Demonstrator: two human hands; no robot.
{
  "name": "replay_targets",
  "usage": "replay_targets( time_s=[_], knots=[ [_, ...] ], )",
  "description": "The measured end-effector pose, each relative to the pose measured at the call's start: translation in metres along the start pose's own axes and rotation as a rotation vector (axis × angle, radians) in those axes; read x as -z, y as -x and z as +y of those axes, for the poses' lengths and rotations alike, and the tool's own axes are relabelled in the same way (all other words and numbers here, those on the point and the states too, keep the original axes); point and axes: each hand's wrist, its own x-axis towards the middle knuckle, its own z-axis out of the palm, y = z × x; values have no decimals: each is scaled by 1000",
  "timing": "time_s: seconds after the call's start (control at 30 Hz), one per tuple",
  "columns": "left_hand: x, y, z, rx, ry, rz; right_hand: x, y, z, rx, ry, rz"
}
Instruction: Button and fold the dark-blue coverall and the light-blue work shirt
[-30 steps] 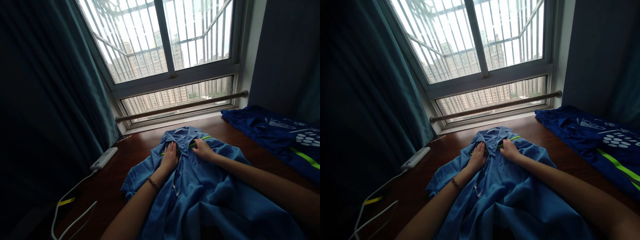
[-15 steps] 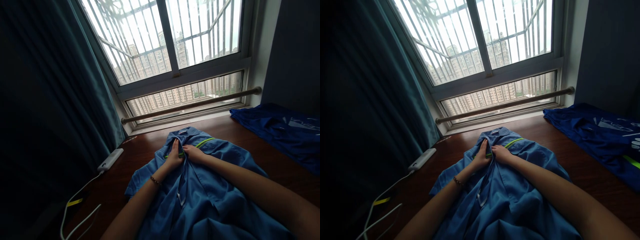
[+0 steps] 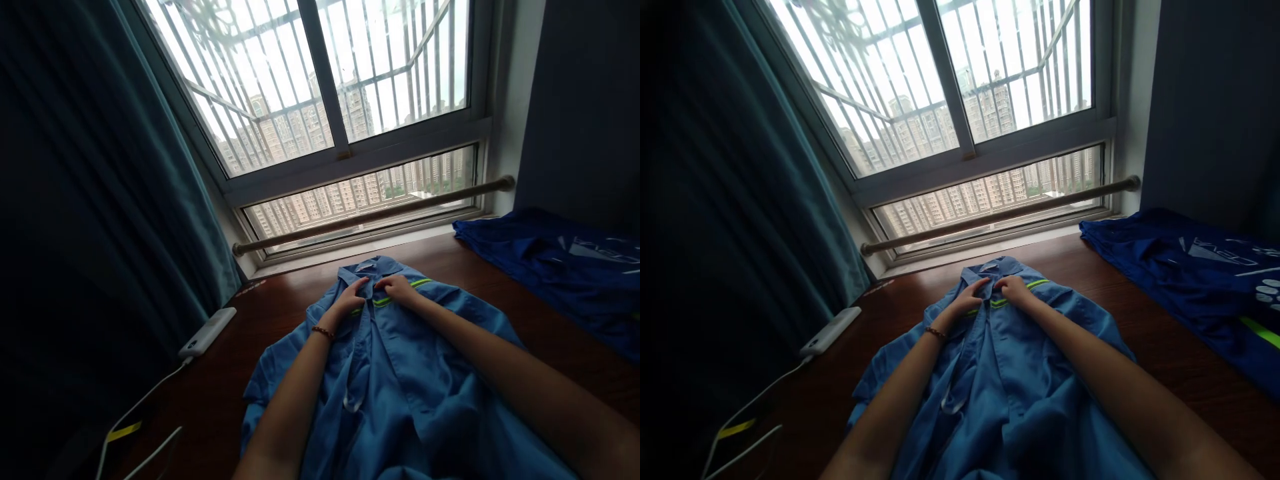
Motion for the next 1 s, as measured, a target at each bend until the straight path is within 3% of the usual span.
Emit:
replay_targets(
  time_s=[0.13,0.33,0.4,0.5,0.63,0.7,0.87,1.0],
  knots=[
    [-2,7,-17,106,-296,86,6,5,27,-138,128,60],
    [-2,-1,-25,224,-392,168,0,16,24,-252,328,60],
    [-3,1,-26,194,-382,222,3,17,19,-225,342,84],
    [-4,7,-26,121,-297,331,8,16,7,-74,304,91],
    [-6,9,-20,86,-212,409,0,18,-17,59,211,66],
    [-9,6,-15,55,-98,379,-9,21,-29,93,210,56],
    [-10,3,-5,-33,448,123,-24,28,-40,133,207,79],
    [-1,10,-5,-6,586,-63,-23,25,-37,46,97,111]
  ],
)
